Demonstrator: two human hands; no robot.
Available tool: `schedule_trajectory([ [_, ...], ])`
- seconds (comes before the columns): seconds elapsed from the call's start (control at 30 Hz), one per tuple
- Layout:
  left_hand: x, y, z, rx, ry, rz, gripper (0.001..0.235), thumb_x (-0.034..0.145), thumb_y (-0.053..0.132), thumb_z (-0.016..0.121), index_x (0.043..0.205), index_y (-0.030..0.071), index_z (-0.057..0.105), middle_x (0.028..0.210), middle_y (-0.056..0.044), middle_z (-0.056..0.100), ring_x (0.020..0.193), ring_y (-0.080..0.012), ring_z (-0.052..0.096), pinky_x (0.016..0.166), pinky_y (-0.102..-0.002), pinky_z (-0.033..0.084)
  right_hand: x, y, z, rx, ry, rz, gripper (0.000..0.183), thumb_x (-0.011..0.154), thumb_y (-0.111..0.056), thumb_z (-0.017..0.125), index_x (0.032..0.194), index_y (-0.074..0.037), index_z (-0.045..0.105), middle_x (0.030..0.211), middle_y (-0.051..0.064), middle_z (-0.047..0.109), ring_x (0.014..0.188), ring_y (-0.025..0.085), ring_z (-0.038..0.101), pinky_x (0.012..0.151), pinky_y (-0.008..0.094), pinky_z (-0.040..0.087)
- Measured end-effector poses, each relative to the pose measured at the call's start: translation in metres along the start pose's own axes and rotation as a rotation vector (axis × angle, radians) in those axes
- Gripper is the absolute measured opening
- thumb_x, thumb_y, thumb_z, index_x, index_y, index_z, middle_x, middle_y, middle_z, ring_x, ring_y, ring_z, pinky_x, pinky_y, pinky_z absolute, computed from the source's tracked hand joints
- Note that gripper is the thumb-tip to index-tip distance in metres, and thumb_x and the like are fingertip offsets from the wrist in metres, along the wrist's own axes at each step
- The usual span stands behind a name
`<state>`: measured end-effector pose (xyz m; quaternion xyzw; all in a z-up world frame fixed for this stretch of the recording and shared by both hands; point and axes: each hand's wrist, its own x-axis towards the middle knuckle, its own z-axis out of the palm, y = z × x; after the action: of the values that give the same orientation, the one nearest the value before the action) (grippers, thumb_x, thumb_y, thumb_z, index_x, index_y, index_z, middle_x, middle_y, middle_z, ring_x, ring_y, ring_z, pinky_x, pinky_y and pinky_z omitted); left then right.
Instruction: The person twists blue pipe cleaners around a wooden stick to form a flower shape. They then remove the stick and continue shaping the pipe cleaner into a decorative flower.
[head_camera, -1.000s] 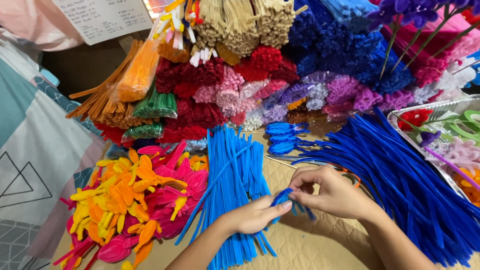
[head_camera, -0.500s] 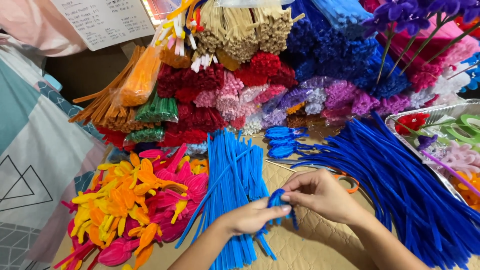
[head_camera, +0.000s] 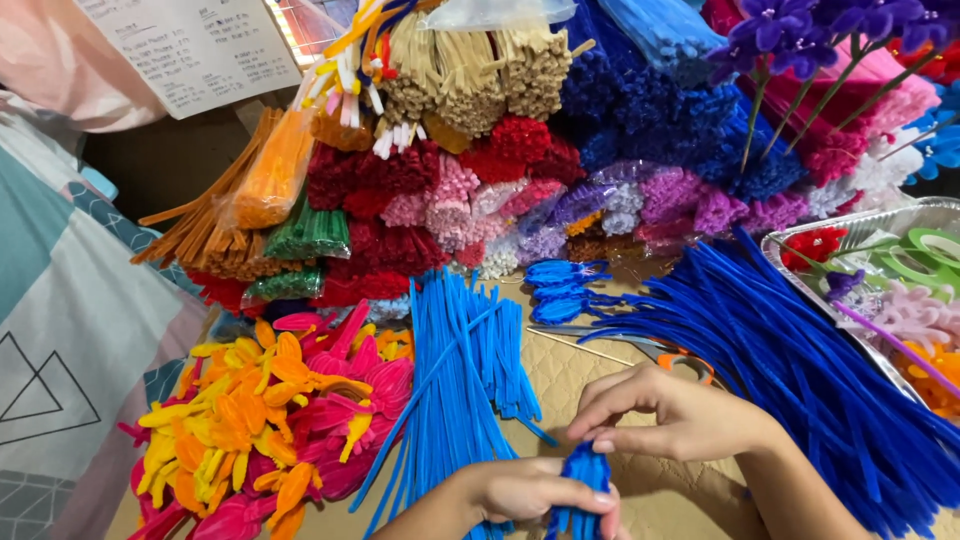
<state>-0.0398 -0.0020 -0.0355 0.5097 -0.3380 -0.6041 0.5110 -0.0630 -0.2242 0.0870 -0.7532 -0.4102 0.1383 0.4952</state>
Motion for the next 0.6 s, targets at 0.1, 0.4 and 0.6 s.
schedule_trajectory([
  [0.1,0.0,0.002,-0.001,-0.044,0.01,-0.07,0.028,0.111,0.04,0.055,0.105,0.018,0.071,0.107,0.002,0.069,0.072,-0.0041,0.057,0.055,-0.015,0.04,0.002,-0.003,0.0,-0.008,-0.087,0.03,0.025,0.098,-0.025,0.066,0.115,-0.01,0.078,0.103,0.004,0.079,0.092,0.017,0.074,0.08,0.031,0.055],
  [0.4,-0.002,0.004,0.004,-0.042,0.032,-0.086,0.027,0.109,0.04,0.057,0.103,0.017,0.07,0.112,-0.003,0.071,0.076,-0.0061,0.061,0.048,-0.018,0.043,0.002,0.003,0.002,0.054,-0.105,0.01,0.023,0.098,-0.023,0.067,0.107,-0.006,0.08,0.097,0.008,0.08,0.083,0.016,0.073,0.073,0.029,0.056],
  [0.6,-0.004,0.006,0.005,-0.019,-0.015,-0.026,0.027,0.111,0.039,0.055,0.106,0.016,0.069,0.116,-0.005,0.069,0.09,-0.0077,0.062,0.064,-0.016,0.046,0.001,0.015,-0.001,0.117,-0.192,0.025,0.029,0.095,-0.025,0.073,0.117,-0.006,0.076,0.094,0.005,0.072,0.083,0.015,0.066,0.076,0.029,0.053],
])
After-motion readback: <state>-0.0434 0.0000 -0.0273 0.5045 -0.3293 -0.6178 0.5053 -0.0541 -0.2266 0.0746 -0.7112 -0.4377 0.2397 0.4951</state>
